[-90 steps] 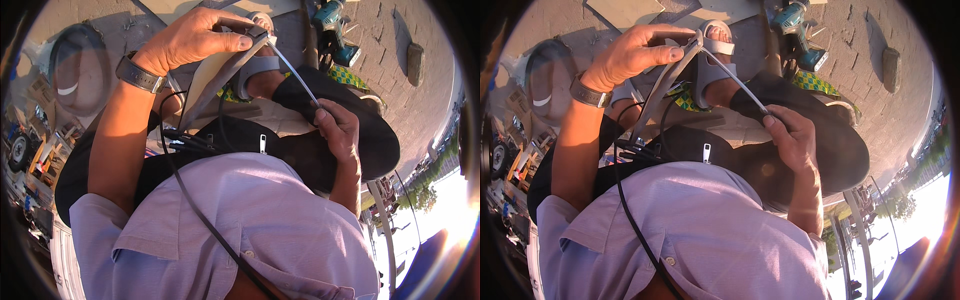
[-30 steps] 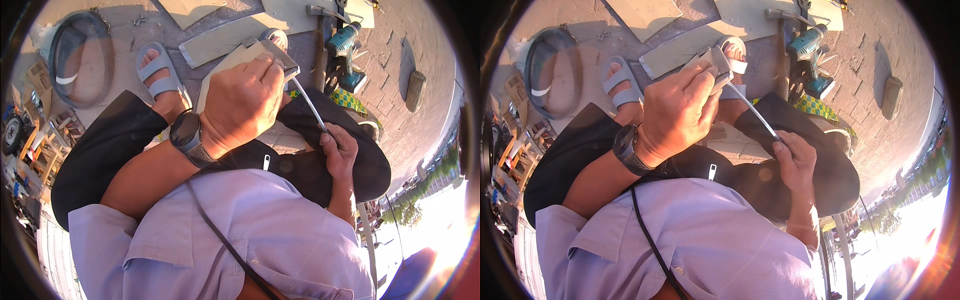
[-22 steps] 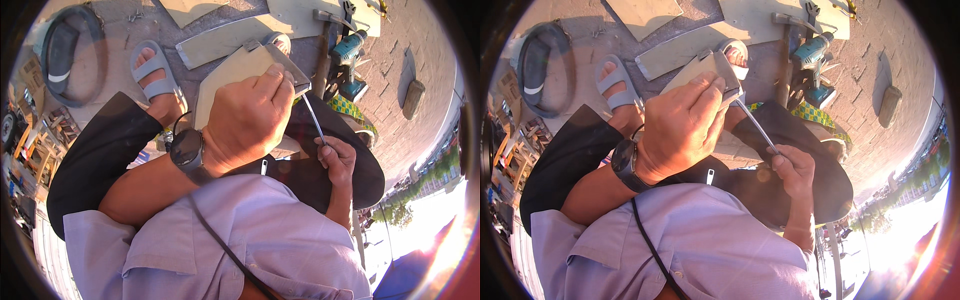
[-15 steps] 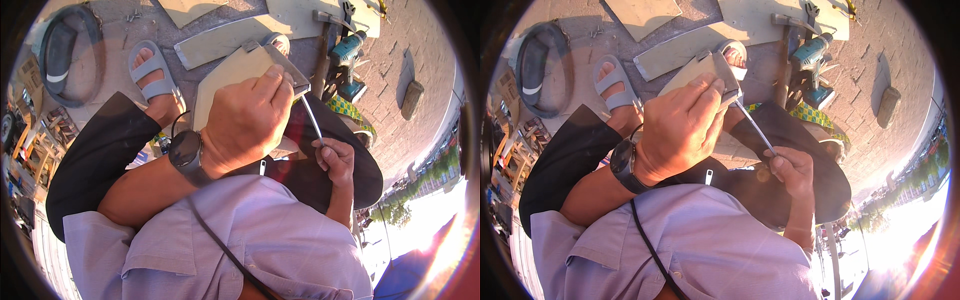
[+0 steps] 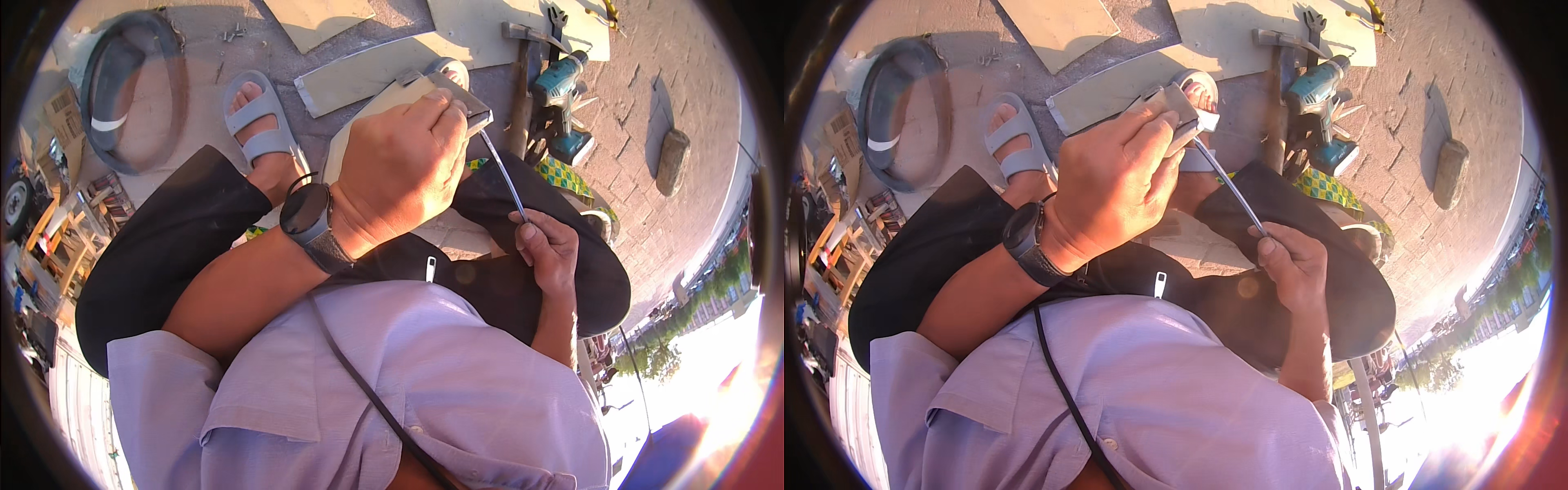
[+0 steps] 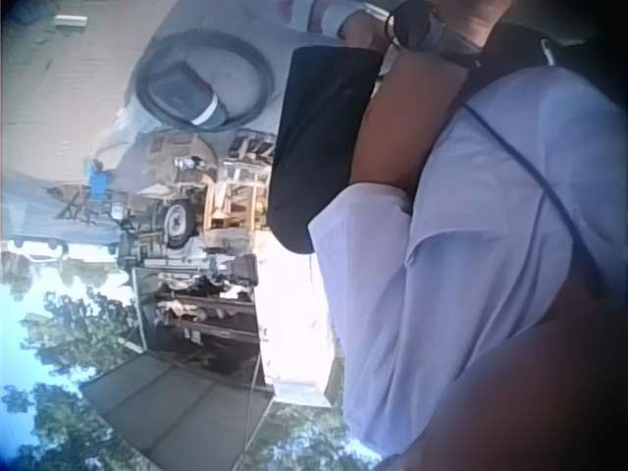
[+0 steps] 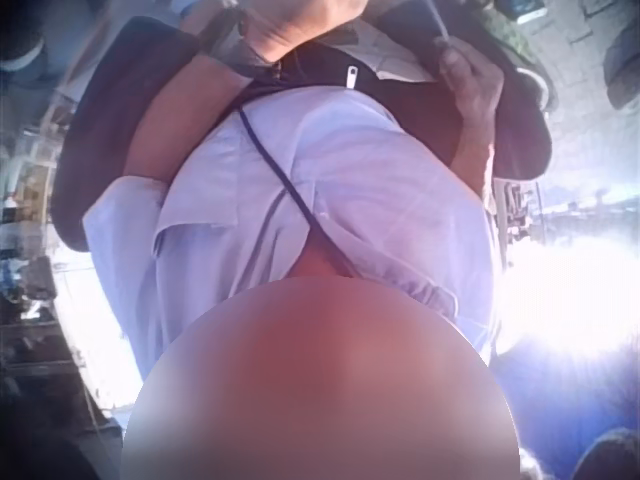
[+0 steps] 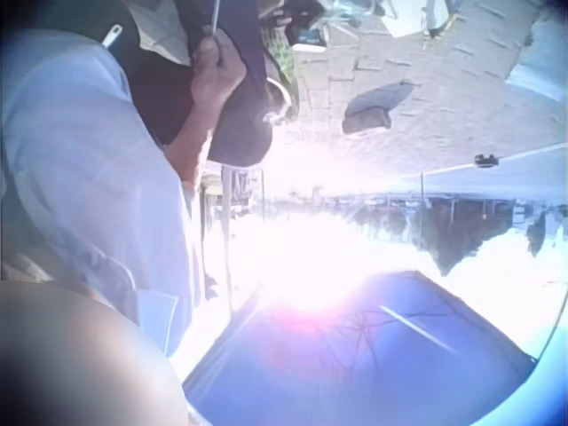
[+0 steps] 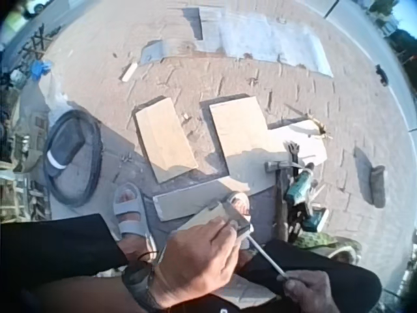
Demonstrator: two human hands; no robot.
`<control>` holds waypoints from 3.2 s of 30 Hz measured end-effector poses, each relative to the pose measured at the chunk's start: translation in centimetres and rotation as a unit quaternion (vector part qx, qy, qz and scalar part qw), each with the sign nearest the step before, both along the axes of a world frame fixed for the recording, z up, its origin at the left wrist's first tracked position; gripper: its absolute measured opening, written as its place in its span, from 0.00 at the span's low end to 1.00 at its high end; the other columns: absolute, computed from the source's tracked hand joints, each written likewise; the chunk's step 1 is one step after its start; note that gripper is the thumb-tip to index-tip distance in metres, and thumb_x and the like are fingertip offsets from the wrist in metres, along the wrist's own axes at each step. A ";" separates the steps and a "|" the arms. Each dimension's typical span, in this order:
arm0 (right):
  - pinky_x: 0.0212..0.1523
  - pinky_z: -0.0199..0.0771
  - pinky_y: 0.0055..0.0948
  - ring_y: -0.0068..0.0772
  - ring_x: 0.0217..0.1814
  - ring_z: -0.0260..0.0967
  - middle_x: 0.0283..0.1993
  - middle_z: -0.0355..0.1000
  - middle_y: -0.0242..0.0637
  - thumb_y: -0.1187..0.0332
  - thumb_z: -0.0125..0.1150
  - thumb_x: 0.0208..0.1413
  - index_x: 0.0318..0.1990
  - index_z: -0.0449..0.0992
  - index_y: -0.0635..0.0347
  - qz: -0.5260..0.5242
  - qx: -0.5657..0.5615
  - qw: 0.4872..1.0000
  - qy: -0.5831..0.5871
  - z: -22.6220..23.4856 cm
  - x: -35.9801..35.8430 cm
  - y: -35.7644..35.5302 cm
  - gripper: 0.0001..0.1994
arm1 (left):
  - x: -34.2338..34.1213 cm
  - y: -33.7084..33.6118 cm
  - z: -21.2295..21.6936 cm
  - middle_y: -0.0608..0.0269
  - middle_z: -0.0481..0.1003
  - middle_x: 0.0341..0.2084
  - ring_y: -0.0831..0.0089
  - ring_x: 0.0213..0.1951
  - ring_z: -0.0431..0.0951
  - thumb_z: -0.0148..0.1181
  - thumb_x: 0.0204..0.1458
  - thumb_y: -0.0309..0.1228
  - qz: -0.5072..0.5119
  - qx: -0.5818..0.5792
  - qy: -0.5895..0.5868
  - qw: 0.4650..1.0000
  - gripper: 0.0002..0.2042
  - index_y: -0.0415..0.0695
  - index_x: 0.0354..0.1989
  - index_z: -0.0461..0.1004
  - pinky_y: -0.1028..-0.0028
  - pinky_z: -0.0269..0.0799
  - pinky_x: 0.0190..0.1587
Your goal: The person sits on a paved surface and assembles a metal frame using a screwdriver and a power drill. They tighten screws on the frame components and use the drill to secure parts together.
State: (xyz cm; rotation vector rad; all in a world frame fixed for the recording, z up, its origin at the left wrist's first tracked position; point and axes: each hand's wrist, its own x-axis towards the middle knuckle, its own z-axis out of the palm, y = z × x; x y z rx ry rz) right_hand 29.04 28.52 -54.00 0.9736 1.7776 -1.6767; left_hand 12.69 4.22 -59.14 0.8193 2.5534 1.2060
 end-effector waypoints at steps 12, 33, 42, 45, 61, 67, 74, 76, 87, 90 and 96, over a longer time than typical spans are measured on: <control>0.25 0.58 0.18 0.13 0.25 0.59 0.27 0.70 0.25 0.64 0.63 0.65 0.49 0.83 0.66 0.028 0.062 0.998 0.010 1.4 -0.6 -1.5 0.14 | -0.3 -0.2 -0.7 0.52 0.77 0.29 0.48 0.33 0.79 0.64 0.52 0.31 0.006 -0.013 0.096 0.995 0.07 0.41 0.31 0.75 0.57 0.75 0.34; 0.38 0.74 0.31 0.26 0.33 0.73 0.29 0.78 0.39 0.61 0.63 0.62 0.45 0.84 0.66 0.090 0.204 0.965 0.138 1.5 1.5 -3.7 0.16 | -0.1 -0.9 0.6 0.39 0.79 0.33 0.43 0.39 0.81 0.66 0.54 0.42 0.005 -0.092 0.009 0.996 0.19 0.38 0.44 0.80 0.57 0.75 0.43; 0.33 0.70 0.26 0.21 0.30 0.69 0.28 0.75 0.31 0.62 0.63 0.63 0.43 0.84 0.67 0.056 0.160 0.979 0.109 1.9 1.6 -3.9 0.14 | -0.5 -1.4 0.2 0.41 0.79 0.32 0.47 0.37 0.81 0.68 0.53 0.43 -0.019 -0.048 0.002 0.999 0.18 0.40 0.43 0.81 0.59 0.74 0.41; 0.33 0.69 0.26 0.21 0.30 0.69 0.28 0.74 0.31 0.62 0.63 0.63 0.44 0.84 0.67 0.044 0.158 0.981 0.100 1.8 1.4 -4.0 0.14 | -0.8 -1.3 0.4 0.43 0.81 0.34 0.55 0.38 0.83 0.70 0.52 0.42 -0.009 -0.057 -0.032 0.998 0.22 0.35 0.46 0.81 0.63 0.76 0.43; 0.27 0.65 0.21 0.16 0.25 0.64 0.28 0.73 0.28 0.63 0.63 0.64 0.51 0.82 0.66 -0.012 0.111 0.992 0.063 0.6 1.0 -2.9 0.16 | -3.3 -0.8 -1.3 0.71 0.75 0.25 0.83 0.27 0.69 0.63 0.62 0.45 0.078 0.166 -0.432 0.883 0.18 0.39 0.41 0.85 0.81 0.67 0.31; 0.25 0.64 0.20 0.15 0.24 0.63 0.27 0.72 0.27 0.63 0.63 0.65 0.51 0.82 0.65 -0.008 0.099 0.994 0.051 0.6 0.8 -3.0 0.16 | -4.2 -1.1 -3.5 0.56 0.81 0.39 0.72 0.40 0.82 0.57 0.60 0.24 0.155 0.264 -0.499 0.811 0.11 0.32 0.46 0.80 0.74 0.81 0.45; 0.22 0.60 0.19 0.14 0.22 0.61 0.27 0.71 0.27 0.64 0.63 0.65 0.51 0.82 0.65 -0.018 0.087 0.995 0.047 0.9 0.4 -3.4 0.14 | -4.1 -1.2 -1.3 0.49 0.79 0.45 0.63 0.48 0.84 0.46 0.56 0.12 0.182 0.290 -0.511 0.788 0.15 0.27 0.48 0.75 0.71 0.81 0.56; 0.22 0.59 0.19 0.14 0.22 0.60 0.27 0.71 0.26 0.65 0.63 0.66 0.51 0.82 0.64 -0.020 0.083 0.995 0.048 1.0 0.2 -3.5 0.13 | -4.2 -1.3 -1.7 0.51 0.80 0.43 0.65 0.46 0.84 0.47 0.57 0.13 0.182 0.305 -0.508 0.784 0.13 0.28 0.46 0.76 0.74 0.81 0.52; 0.21 0.60 0.19 0.14 0.22 0.62 0.27 0.72 0.26 0.65 0.62 0.66 0.52 0.82 0.64 0.001 0.098 0.994 0.056 0.9 -0.2 -3.6 0.14 | -4.4 -1.4 -2.2 0.52 0.81 0.39 0.66 0.40 0.86 0.61 0.61 0.21 0.235 0.370 -0.522 0.732 0.05 0.31 0.41 0.77 0.77 0.82 0.45; 0.22 0.62 0.19 0.14 0.22 0.62 0.27 0.72 0.26 0.64 0.63 0.65 0.53 0.82 0.64 0.014 0.110 0.992 0.053 1.0 -0.4 -3.7 0.15 | -4.2 -1.5 -1.9 0.53 0.81 0.36 0.69 0.38 0.85 0.62 0.61 0.22 0.243 0.355 -0.523 0.736 0.06 0.31 0.41 0.77 0.77 0.82 0.45; 0.24 0.63 0.19 0.14 0.23 0.63 0.27 0.72 0.27 0.64 0.63 0.65 0.52 0.82 0.64 0.018 0.101 0.994 0.047 1.2 -0.9 -3.8 0.15 | -4.2 -1.8 -2.1 0.62 0.82 0.33 0.78 0.30 0.81 0.72 0.57 0.35 0.233 0.360 -0.505 0.749 0.13 0.37 0.42 0.81 0.81 0.79 0.31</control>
